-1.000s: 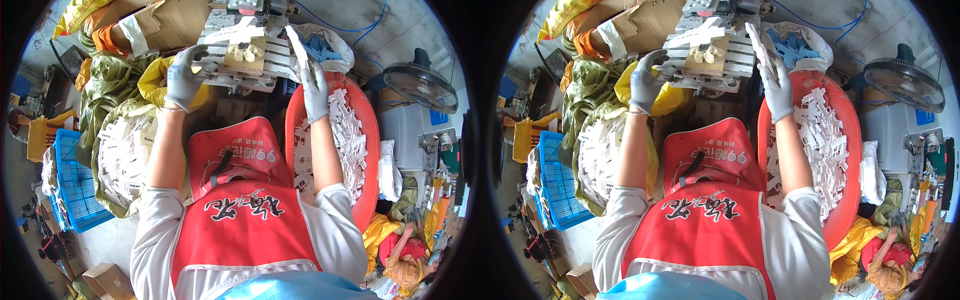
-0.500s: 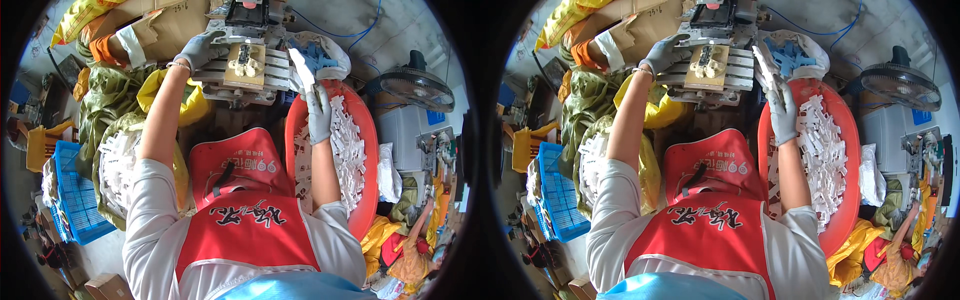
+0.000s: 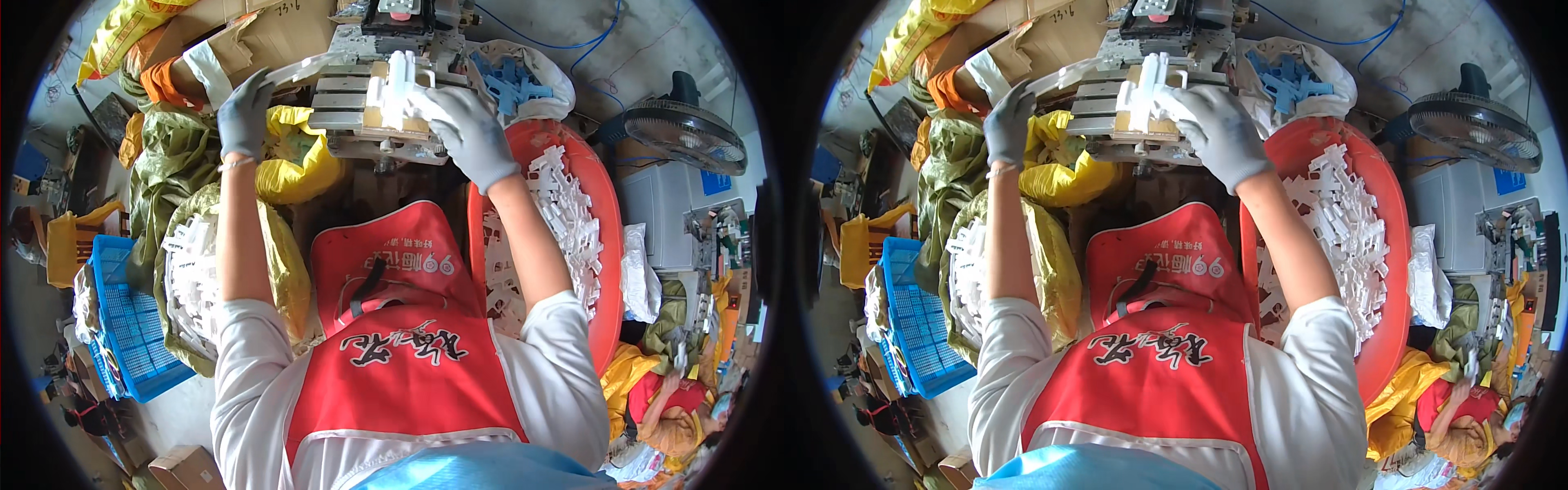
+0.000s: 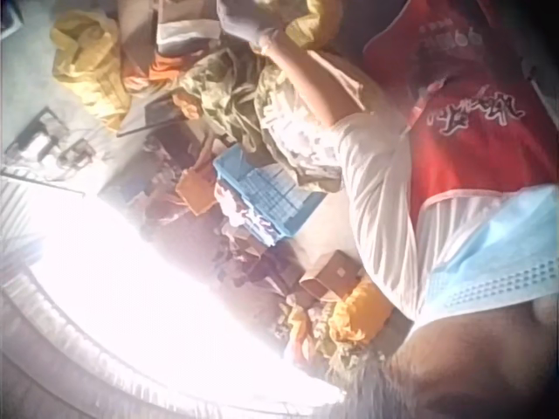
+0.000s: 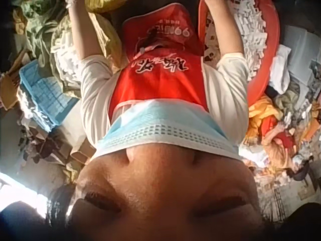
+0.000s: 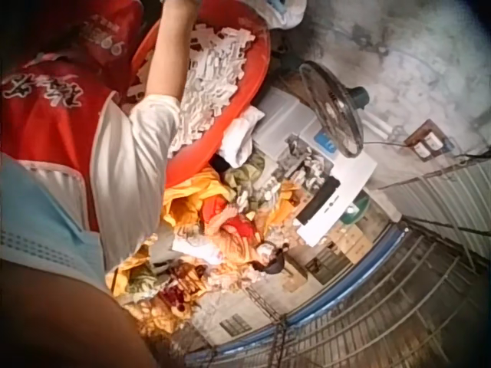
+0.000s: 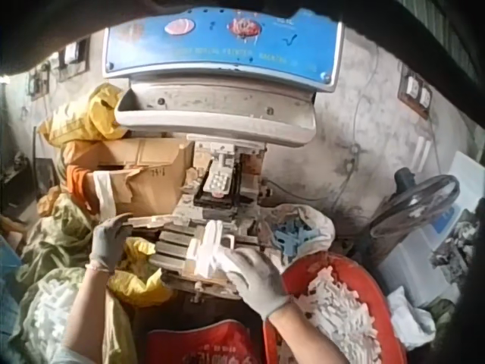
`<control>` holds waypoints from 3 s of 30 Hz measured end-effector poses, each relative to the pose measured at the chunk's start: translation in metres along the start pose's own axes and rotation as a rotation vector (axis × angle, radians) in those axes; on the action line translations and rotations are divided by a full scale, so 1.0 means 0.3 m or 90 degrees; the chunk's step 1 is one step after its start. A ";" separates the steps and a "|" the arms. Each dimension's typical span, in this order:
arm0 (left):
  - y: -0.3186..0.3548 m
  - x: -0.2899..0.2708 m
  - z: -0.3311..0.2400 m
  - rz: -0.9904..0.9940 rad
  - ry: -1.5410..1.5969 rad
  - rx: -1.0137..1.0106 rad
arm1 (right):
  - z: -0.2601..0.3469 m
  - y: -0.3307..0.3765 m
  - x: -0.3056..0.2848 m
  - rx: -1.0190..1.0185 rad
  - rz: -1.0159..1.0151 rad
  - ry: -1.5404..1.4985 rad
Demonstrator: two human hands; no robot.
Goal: The person repeatedly picks up plastic toy gun parts from a basin, places them onto a printing machine fixture to apply a print, and deposits the finished parts into a sack.
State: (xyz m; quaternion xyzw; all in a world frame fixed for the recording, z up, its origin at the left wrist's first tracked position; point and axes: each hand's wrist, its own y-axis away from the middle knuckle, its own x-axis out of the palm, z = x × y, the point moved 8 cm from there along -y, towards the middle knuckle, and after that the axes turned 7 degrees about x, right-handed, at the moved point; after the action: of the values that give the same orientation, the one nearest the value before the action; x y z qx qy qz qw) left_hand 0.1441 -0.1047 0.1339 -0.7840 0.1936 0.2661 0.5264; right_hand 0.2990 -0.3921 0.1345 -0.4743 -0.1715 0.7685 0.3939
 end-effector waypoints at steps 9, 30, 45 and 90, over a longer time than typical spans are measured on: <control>0.364 -0.368 0.122 -0.092 -0.080 -0.076 | 0.071 -0.037 0.058 -0.132 0.136 0.225; 0.679 -0.457 -0.018 0.156 -0.271 -0.074 | -0.832 1.400 -0.323 0.781 0.200 0.410; 0.663 -0.248 -0.089 0.267 -0.164 -0.203 | -0.864 1.313 0.038 0.369 0.307 0.610; 0.508 -0.242 0.013 -0.103 0.350 -0.221 | -0.008 -0.042 0.084 0.087 0.185 0.217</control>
State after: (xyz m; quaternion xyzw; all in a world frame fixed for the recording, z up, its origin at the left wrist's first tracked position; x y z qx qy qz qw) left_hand -0.0025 -0.1560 0.0678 -0.9171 0.2174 0.0311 0.3327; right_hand 0.3007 -0.3651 0.1262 -0.5890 0.0199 0.7359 0.3333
